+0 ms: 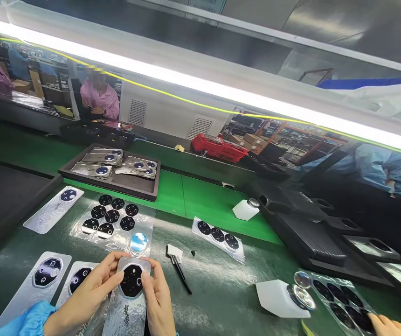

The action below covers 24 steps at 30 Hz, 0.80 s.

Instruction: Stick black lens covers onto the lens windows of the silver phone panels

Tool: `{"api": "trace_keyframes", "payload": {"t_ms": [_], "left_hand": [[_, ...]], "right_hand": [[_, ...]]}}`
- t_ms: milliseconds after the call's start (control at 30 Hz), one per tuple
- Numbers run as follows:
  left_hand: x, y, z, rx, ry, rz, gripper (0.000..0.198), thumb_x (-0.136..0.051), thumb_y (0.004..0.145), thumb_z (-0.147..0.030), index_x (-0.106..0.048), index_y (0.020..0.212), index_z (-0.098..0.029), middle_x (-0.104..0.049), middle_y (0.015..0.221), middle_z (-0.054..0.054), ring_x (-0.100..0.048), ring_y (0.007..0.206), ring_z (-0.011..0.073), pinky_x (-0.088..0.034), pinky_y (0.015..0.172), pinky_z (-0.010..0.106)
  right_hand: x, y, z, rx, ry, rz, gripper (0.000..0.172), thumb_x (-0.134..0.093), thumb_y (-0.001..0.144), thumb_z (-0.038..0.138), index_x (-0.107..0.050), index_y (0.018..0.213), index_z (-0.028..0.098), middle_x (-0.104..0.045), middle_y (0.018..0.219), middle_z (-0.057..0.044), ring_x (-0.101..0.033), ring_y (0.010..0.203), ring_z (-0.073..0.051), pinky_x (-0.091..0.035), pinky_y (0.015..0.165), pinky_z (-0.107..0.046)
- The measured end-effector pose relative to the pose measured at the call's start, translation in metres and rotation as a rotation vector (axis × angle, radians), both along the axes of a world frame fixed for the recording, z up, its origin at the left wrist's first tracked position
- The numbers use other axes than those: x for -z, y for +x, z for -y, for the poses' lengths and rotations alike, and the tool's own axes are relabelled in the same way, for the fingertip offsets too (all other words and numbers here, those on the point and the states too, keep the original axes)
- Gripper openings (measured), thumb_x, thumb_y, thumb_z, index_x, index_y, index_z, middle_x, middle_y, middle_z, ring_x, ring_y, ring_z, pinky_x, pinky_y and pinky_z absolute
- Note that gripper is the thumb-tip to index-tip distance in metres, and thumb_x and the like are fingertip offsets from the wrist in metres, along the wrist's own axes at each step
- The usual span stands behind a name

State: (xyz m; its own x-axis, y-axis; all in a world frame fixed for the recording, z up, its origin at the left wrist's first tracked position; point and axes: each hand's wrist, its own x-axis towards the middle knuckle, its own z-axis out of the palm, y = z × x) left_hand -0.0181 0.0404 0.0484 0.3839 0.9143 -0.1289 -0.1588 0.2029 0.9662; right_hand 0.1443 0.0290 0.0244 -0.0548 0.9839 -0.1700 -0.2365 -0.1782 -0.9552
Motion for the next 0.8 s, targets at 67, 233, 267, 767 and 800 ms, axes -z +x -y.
{"api": "trace_keyframes", "payload": {"t_ms": [67,233,267,767,800], "left_hand": [[0.002,0.001,-0.001,-0.05,0.017,-0.067,0.029,-0.052,0.093,-0.043,-0.05,0.111,-0.021,-0.065,0.103,0.005,-0.06,0.098,0.0219,-0.043,0.09,0.034],[0.011,0.002,-0.002,-0.151,0.033,-0.26,0.03,-0.055,0.088,-0.047,-0.044,0.077,-0.021,-0.043,0.068,-0.006,-0.042,0.064,0.013,-0.032,0.06,0.025],[0.012,0.003,-0.002,-0.154,0.037,-0.283,0.031,-0.057,0.087,-0.045,-0.042,0.074,-0.022,-0.039,0.065,-0.007,-0.038,0.062,0.0123,-0.029,0.058,0.025],[-0.024,-0.055,-0.005,-0.148,0.373,-0.661,0.017,-0.056,0.091,-0.033,-0.056,0.106,-0.026,-0.062,0.113,0.003,-0.054,0.108,0.0249,-0.041,0.095,0.038],[-0.024,-0.059,-0.003,-0.082,0.434,-0.743,0.018,-0.058,0.09,-0.029,-0.058,0.107,-0.026,-0.062,0.115,0.003,-0.053,0.112,0.0259,-0.04,0.097,0.04]], "right_hand": [[0.002,-0.001,0.001,0.003,0.008,0.028,0.044,-0.066,0.084,0.058,-0.055,0.109,0.024,-0.059,0.065,0.003,-0.058,0.061,-0.018,-0.044,0.058,-0.027],[0.011,0.0,0.005,-0.054,0.018,0.079,0.045,-0.071,0.078,0.061,-0.057,0.095,0.022,-0.049,0.054,0.007,-0.038,0.045,-0.009,-0.032,0.045,-0.022],[0.012,-0.001,0.005,-0.066,0.013,0.077,0.044,-0.071,0.078,0.061,-0.056,0.092,0.022,-0.048,0.053,0.007,-0.036,0.044,-0.008,-0.03,0.044,-0.021],[-0.011,0.074,0.001,-0.08,-0.003,0.329,0.048,-0.07,0.076,0.065,-0.062,0.09,0.019,-0.06,0.064,0.001,-0.051,0.059,-0.014,-0.041,0.057,-0.025],[-0.009,0.078,0.001,-0.079,0.005,0.365,0.048,-0.07,0.076,0.065,-0.062,0.088,0.019,-0.058,0.063,0.002,-0.05,0.059,-0.014,-0.04,0.057,-0.025]]}}
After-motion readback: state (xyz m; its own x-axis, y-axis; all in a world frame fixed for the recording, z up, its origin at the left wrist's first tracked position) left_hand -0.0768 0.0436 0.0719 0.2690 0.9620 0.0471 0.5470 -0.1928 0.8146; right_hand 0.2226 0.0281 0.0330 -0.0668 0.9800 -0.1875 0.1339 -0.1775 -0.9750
